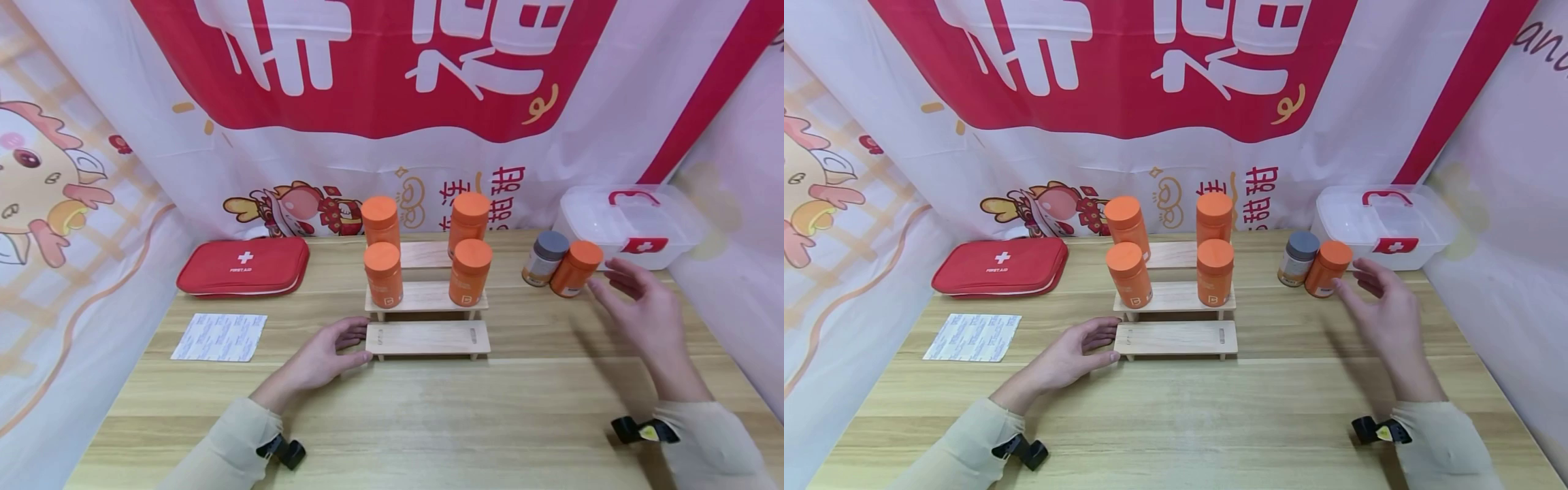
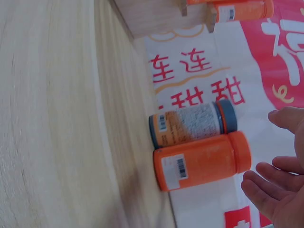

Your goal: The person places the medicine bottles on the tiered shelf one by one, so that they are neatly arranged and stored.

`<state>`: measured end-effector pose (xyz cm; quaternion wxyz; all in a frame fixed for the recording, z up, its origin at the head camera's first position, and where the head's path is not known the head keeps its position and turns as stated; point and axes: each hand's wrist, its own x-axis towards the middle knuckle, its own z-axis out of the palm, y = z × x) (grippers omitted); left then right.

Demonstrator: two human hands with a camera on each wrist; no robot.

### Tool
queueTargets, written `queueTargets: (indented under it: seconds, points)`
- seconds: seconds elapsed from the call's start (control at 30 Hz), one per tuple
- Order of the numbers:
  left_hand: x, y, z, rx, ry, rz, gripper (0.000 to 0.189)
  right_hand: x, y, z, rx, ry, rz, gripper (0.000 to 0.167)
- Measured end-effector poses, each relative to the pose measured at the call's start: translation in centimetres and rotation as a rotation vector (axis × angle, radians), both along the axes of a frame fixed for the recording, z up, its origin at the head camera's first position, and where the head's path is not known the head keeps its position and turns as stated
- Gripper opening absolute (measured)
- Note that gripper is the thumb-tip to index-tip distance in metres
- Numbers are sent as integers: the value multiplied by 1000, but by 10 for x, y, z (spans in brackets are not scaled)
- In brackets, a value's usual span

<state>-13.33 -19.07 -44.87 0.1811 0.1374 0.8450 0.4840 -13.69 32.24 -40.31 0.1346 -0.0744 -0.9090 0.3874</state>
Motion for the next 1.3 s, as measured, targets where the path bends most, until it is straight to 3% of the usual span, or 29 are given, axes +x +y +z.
queueTargets:
  seconds: [0.4,0.73,1.3]
  points:
    - [0,1,0,4,-24,16,68,-26,12,-15,-63,-147,2,86]
    - [0,0,-1,7,-11,12,67,-46,12,-25,-78,-161,27,89]
    - [0,-1,-1,16,-5,2,66,-52,10,-30,-83,-159,18,87]
